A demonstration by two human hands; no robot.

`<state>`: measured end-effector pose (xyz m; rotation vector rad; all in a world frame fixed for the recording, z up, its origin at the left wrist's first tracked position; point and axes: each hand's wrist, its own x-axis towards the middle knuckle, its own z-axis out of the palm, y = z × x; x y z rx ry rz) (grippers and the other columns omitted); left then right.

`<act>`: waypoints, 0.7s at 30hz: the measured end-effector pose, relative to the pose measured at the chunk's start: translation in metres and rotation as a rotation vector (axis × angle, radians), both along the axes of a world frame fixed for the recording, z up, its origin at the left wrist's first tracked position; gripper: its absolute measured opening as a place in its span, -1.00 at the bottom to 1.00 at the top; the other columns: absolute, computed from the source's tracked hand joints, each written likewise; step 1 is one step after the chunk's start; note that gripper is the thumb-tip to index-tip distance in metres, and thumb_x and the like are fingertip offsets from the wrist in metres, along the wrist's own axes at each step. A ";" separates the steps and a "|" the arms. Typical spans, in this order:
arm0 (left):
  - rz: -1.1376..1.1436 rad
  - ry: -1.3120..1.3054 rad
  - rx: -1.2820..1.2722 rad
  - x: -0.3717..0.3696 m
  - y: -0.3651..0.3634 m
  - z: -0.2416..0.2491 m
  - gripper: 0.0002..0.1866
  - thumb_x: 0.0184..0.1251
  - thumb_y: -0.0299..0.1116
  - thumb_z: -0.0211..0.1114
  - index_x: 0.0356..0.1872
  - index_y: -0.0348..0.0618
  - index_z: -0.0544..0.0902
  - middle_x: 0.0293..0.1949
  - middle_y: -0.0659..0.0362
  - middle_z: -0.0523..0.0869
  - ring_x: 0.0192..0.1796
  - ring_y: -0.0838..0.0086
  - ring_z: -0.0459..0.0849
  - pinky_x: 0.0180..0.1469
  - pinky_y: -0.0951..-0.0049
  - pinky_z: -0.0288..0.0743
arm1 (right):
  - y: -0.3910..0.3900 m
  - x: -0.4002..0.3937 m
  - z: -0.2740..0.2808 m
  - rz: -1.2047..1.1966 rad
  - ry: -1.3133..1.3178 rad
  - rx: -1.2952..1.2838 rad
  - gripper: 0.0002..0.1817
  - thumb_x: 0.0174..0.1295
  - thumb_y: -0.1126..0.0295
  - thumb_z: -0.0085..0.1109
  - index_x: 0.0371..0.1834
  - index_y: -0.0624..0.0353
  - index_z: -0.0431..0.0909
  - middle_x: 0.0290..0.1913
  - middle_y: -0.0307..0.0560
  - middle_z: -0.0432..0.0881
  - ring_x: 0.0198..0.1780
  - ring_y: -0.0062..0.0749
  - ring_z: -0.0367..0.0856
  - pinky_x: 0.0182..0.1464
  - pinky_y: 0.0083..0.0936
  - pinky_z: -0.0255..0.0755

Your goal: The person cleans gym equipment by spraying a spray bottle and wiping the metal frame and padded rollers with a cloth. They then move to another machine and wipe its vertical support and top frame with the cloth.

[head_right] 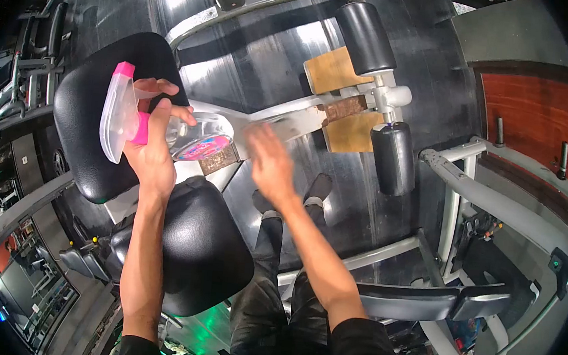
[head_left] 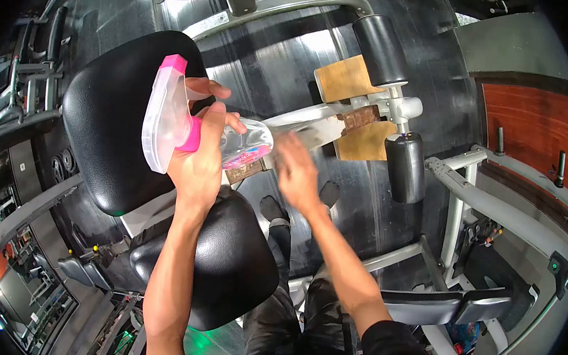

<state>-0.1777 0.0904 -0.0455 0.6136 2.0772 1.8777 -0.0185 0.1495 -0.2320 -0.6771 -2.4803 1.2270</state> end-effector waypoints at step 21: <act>-0.094 -0.065 -0.113 0.004 -0.002 -0.009 -0.66 0.29 -0.62 0.07 0.09 -0.40 0.46 -0.05 0.00 0.61 -0.37 0.42 0.69 -0.09 0.37 0.57 | 0.006 0.009 0.016 0.174 0.047 -0.039 -0.49 0.06 0.67 0.10 0.13 0.06 0.61 0.35 -0.04 0.52 0.47 -0.11 0.36 0.48 -0.23 0.29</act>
